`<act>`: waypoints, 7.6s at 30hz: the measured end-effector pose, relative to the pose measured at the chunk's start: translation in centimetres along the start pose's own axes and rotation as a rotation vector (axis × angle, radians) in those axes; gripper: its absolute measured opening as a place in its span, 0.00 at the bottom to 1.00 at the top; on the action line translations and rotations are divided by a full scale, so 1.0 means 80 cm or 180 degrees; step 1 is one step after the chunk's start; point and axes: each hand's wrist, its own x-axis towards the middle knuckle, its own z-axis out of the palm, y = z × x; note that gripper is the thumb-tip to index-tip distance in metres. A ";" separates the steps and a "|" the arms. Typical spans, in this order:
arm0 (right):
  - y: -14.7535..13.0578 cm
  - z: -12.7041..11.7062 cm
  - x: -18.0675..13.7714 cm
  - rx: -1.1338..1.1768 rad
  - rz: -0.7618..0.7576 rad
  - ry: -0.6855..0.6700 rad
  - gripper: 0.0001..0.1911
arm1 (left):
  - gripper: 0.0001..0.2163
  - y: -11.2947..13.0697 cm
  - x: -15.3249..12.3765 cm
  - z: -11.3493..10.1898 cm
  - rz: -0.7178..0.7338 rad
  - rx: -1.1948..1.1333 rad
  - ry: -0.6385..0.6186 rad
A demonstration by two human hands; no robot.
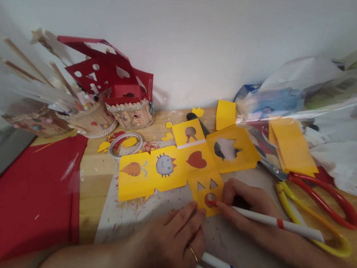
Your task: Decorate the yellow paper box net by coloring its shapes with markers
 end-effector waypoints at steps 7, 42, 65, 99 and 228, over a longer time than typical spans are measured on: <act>-0.001 -0.002 0.000 -0.0050 -0.0052 -0.0033 0.14 | 0.12 0.001 -0.001 0.001 0.0013 -0.0006 -0.0009; 0.007 0.004 0.001 -0.0162 0.0047 0.0326 0.14 | 0.09 0.002 -0.003 0.003 -0.0016 0.0033 0.0028; 0.002 0.001 0.002 -0.0119 -0.0096 0.0166 0.15 | 0.11 0.000 -0.004 0.003 0.0000 0.0020 0.0017; -0.002 -0.004 -0.002 0.0110 -0.0005 0.0088 0.17 | 0.11 0.000 -0.002 0.001 -0.0007 -0.0038 -0.0023; -0.002 -0.006 0.001 -0.0057 -0.0085 0.0085 0.17 | 0.10 -0.001 0.000 -0.001 0.0039 -0.0057 -0.0080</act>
